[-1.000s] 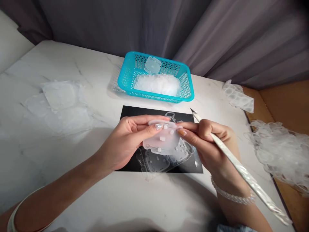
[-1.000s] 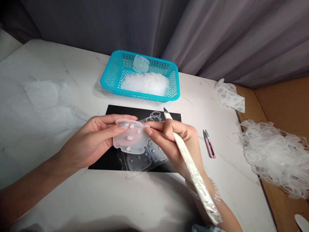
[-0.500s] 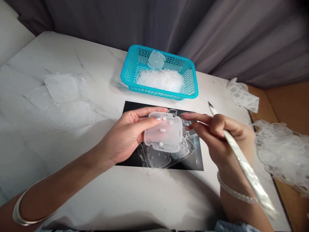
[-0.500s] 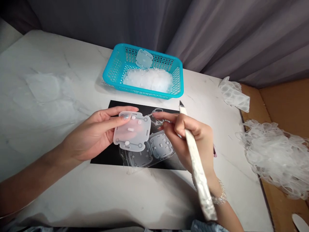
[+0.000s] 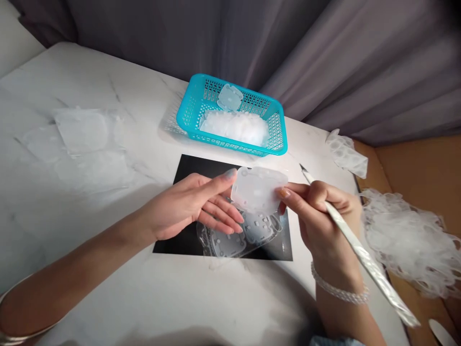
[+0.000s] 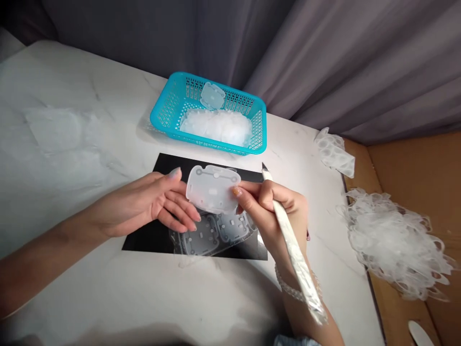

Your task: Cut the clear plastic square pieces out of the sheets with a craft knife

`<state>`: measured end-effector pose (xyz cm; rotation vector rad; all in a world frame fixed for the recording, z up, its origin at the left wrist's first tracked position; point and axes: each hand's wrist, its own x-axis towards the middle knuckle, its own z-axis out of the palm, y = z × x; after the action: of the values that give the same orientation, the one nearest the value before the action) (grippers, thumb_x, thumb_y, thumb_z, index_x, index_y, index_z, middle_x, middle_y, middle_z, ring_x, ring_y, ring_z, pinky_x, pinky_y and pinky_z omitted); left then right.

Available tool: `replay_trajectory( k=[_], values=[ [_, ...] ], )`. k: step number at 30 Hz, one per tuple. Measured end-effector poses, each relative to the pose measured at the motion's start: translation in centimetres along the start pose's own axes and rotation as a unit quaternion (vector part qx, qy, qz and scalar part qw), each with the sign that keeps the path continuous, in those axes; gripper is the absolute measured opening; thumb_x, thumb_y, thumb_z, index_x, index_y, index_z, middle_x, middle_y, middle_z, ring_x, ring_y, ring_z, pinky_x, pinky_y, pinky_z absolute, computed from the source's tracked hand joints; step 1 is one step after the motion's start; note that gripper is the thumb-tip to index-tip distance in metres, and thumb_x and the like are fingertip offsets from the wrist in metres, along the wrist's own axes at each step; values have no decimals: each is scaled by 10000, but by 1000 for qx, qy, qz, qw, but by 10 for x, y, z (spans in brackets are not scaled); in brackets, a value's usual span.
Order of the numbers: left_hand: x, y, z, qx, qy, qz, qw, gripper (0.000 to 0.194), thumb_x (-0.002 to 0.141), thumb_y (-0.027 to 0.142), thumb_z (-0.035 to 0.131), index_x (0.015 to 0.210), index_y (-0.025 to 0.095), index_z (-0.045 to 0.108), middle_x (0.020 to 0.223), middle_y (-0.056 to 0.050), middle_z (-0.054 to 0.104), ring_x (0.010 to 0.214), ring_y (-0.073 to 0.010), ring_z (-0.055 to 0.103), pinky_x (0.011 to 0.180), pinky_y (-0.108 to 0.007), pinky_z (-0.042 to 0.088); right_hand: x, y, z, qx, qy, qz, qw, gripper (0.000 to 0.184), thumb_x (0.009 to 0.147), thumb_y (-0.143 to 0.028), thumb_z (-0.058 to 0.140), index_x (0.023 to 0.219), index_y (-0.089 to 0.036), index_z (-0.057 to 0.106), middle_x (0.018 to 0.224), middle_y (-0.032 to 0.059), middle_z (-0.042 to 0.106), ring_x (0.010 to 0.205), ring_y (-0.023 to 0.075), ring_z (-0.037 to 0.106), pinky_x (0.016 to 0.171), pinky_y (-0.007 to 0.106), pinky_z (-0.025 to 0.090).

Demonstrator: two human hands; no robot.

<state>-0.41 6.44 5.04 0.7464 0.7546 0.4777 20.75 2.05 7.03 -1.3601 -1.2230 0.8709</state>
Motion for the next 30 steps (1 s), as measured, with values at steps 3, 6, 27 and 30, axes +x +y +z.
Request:
replay_trajectory(
  k=[3, 6, 27, 30],
  values=[
    [-2, 3, 1, 41, -4, 1, 999, 347, 839, 462, 699, 785, 125, 764, 820, -128, 770, 740, -193, 747, 644, -210, 593, 2, 2, -4, 37, -24, 30, 999, 564, 756, -153, 790, 534, -199, 274, 712, -19, 721, 525, 109, 575, 477, 251, 455],
    [-4, 5, 3, 53, 5, -2, 999, 280, 837, 409, 717, 770, 142, 774, 811, -108, 772, 738, -178, 745, 644, -195, 591, 3, 3, -5, 48, -36, 40, 997, 555, 770, -151, 779, 545, -200, 275, 713, -21, 713, 532, 105, 578, 489, 247, 466],
    [-3, 6, -4, 53, 57, 1, 997, 330, 878, 451, 641, 894, 142, 756, 609, -62, 692, 467, -115, 608, 407, -170, 441, 16, 8, -7, 3, 16, -3, 1000, 520, 789, -246, 766, 554, -207, 304, 832, 13, 739, 564, 123, 642, 478, 251, 547],
    [-4, 7, -7, 59, 86, 37, 994, 412, 917, 484, 561, 1130, 157, 693, 681, -67, 700, 537, -127, 617, 442, -180, 441, 51, 15, -3, -78, 96, -111, 986, 458, 835, -294, 707, 574, -219, 338, 899, 46, 745, 733, 186, 704, 600, 310, 587]
  ],
)
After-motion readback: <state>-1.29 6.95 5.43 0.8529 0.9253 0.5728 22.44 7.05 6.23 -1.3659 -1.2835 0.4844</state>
